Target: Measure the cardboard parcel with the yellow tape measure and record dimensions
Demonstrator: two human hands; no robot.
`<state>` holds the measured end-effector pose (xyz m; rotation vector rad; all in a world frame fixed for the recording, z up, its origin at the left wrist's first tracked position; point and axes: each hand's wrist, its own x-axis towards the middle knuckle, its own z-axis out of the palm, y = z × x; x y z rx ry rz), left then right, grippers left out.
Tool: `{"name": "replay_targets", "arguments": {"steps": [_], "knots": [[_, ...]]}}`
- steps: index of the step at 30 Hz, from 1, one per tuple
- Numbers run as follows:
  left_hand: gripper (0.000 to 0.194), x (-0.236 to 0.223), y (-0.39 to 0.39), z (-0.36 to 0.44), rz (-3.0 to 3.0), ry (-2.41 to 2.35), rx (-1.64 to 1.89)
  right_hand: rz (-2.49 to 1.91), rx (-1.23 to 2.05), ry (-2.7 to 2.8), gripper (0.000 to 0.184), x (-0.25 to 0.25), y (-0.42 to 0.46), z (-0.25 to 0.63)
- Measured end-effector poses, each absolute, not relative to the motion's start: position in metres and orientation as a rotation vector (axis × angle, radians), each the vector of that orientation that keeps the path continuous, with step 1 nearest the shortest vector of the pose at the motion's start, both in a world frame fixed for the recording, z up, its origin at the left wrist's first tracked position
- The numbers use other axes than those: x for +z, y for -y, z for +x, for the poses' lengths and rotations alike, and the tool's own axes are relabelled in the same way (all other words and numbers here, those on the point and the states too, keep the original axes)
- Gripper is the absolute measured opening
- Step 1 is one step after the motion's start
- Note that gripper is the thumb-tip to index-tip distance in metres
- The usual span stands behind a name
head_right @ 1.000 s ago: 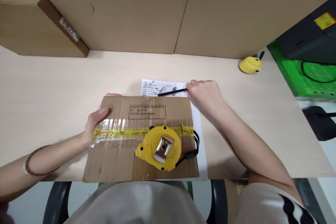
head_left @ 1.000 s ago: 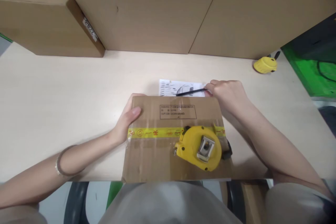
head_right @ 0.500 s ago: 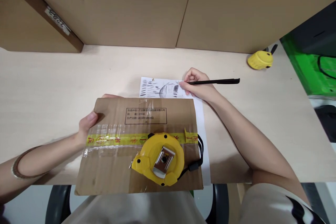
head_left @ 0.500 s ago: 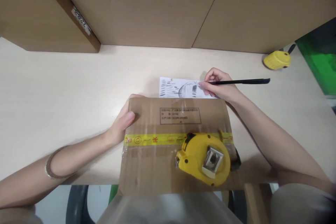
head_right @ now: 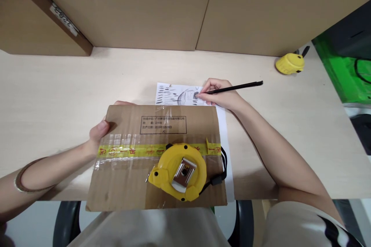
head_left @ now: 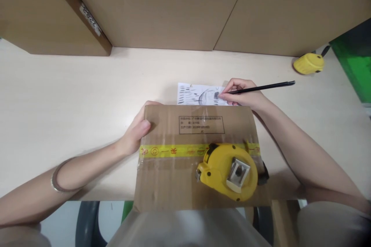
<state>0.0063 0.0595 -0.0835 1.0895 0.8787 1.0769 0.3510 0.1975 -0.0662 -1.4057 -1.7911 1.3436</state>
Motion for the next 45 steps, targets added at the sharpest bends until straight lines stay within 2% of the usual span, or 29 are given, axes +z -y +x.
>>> {"name": "replay_targets", "arguments": {"steps": [8,29,45], "knots": [[0.062,-0.0871,-0.0573,0.0089,1.105,-0.914,1.134,-1.4,1.265,1.846,0.038,-0.0698,-0.197,0.3526],[0.065,-0.0858,-0.0556,0.0103,1.067,-0.942,1.108,-1.402,1.209,1.903,0.027,-0.0724,-0.1936,0.3524],[0.057,-0.0828,-0.0563,0.0109,1.024,-0.94,1.117,-1.393,1.2,1.899,0.032,-0.0723,-0.1934,0.3524]]}}
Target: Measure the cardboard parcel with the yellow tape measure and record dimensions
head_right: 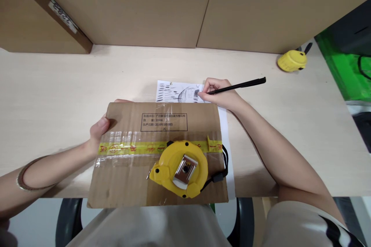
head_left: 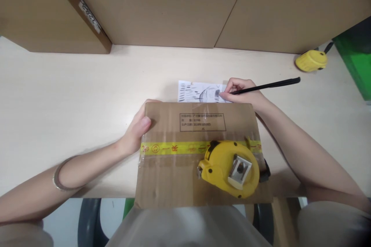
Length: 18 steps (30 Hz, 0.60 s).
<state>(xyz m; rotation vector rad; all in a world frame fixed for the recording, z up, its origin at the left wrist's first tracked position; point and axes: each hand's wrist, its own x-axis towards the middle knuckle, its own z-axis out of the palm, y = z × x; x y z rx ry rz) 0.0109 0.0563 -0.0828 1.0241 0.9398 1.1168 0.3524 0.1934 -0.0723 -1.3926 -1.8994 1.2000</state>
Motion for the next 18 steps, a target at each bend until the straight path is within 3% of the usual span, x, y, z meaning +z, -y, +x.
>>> {"name": "replay_targets", "arguments": {"steps": [18], "knots": [[0.062,-0.0817,-0.054,0.0107,1.073,-0.902,1.092,-1.428,1.201,1.883,0.031,-0.0703,-0.1925,0.35]]}}
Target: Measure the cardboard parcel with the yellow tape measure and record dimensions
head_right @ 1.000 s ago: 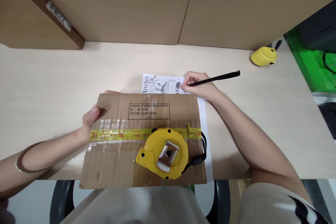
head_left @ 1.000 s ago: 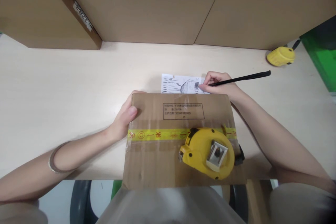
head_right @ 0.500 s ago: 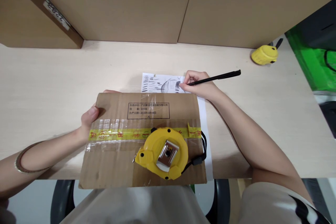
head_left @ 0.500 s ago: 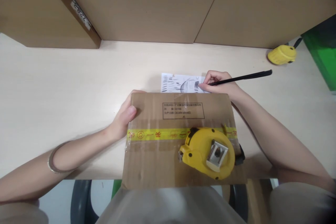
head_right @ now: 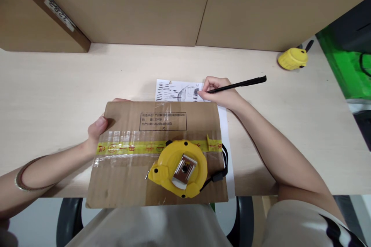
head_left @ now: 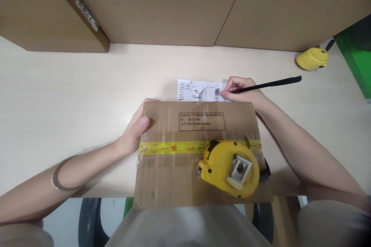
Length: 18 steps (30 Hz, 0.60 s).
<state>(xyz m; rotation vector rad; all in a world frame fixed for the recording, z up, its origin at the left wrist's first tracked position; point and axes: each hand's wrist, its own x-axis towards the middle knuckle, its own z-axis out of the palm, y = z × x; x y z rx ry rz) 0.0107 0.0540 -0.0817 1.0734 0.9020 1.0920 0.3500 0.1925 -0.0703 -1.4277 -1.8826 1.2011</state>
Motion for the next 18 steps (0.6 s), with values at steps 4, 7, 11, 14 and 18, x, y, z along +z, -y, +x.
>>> {"name": "replay_targets", "arguments": {"steps": [4,7,11,14,18], "knots": [[0.061,-0.0821,-0.0538,0.0102,1.075,-0.899,1.092,-1.425,1.197,1.881,0.029,-0.0703,-0.1923,0.3508],[0.064,-0.0843,-0.0534,0.0093,1.081,-0.919,1.095,-1.418,1.199,1.883,0.029,-0.0699,-0.1919,0.351],[0.064,-0.0846,-0.053,0.0088,1.073,-0.912,1.1,-1.409,1.201,1.883,0.026,-0.0701,-0.1914,0.3507],[0.064,-0.0827,-0.0539,0.0098,1.062,-0.902,1.094,-1.398,1.2,1.886,0.025,-0.0709,-0.1914,0.3508],[0.064,-0.0834,-0.0562,0.0111,1.069,-0.894,1.108,-1.387,1.2,1.887,0.027,-0.0721,-0.1927,0.3517]]}}
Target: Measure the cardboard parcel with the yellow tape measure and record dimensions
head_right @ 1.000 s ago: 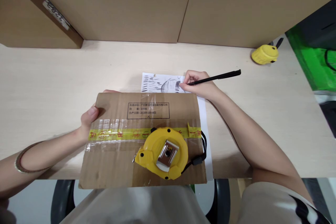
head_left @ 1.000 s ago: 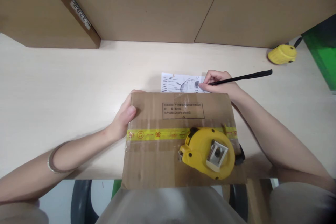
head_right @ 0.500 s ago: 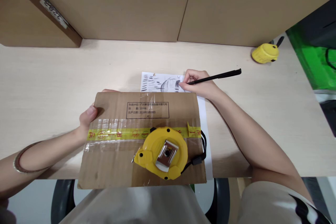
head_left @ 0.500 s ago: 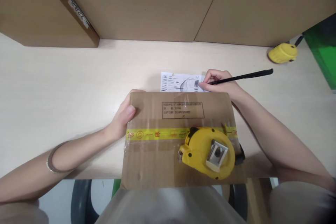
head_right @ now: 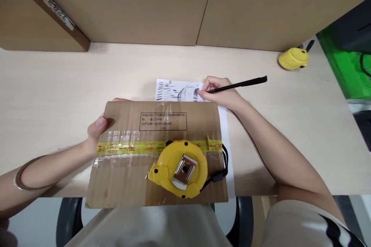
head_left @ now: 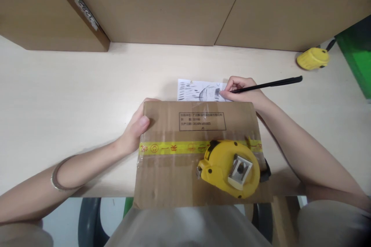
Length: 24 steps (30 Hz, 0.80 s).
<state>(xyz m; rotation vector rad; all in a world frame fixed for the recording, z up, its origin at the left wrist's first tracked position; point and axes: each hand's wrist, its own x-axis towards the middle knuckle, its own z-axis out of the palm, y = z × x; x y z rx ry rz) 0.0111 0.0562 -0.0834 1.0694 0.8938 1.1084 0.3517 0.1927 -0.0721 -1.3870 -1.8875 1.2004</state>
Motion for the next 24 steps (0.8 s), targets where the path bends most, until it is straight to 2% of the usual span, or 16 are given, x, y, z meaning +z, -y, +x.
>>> {"name": "replay_targets", "arguments": {"steps": [5,24], "knots": [[0.066,-0.0878,-0.0576,0.0106,1.09,-0.883,1.129,-1.382,1.189,1.892,0.033,-0.0738,-0.1942,0.3524],[0.065,-0.0914,-0.057,0.0085,1.107,-0.862,1.122,-1.358,1.167,1.896,0.037,-0.074,-0.1941,0.3523]]}}
